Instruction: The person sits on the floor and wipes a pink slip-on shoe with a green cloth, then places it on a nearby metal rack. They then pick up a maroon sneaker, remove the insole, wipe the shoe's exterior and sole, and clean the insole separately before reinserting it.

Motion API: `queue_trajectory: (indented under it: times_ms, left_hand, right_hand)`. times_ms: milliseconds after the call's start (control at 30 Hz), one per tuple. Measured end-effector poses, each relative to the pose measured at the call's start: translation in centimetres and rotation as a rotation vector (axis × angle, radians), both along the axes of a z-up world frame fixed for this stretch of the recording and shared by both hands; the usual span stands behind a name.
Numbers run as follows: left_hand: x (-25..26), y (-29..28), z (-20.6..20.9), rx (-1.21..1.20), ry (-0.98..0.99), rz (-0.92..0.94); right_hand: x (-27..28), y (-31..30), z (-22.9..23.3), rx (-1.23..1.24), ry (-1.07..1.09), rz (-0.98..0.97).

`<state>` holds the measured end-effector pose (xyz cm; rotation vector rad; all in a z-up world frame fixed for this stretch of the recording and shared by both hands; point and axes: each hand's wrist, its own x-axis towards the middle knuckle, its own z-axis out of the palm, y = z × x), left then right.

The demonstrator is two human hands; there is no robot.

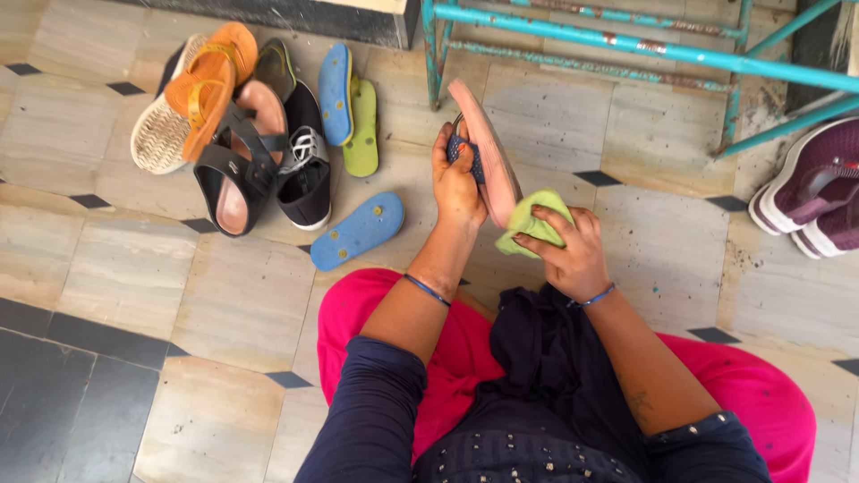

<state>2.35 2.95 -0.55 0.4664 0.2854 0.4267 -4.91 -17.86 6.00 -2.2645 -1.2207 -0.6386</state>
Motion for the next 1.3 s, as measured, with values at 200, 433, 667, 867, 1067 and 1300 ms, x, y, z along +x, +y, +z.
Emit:
queue_trajectory:
  times_ms: [200,433,667,867,1067,1300]
  left_hand:
    - [-0.6,1.7,1.5,-0.118,0.128,-0.064]
    - [0.2,0.9,-0.1,-0.120,0.189,-0.115]
    - [0.5,0.7,0.6,-0.037,0.031,-0.240]
    - [0.2,-0.3,1.2,-0.005,0.114,-0.484]
    - [-2.3,2.5,4.3,0.096,-0.188,-0.805]
    - [-3.7,0.9,7.6,1.151,-0.095,-0.426]
  right_hand:
    - [4.6,-2.9,-8.5,1.490,1.415,0.049]
    - [5.7,-5.8,-8.2,1.121,1.402,-0.609]
    - [2.3,-2.5,-2.4,0.705,0.668,-0.248]
    - [-0.9,-0.5,4.2,-0.139,-0.169,0.000]
    - [5.0,-4.7,3.3,-0.043,0.107,-0.446]
    - [1.3,0.7,7.3,-0.014,-0.005,-0.132]
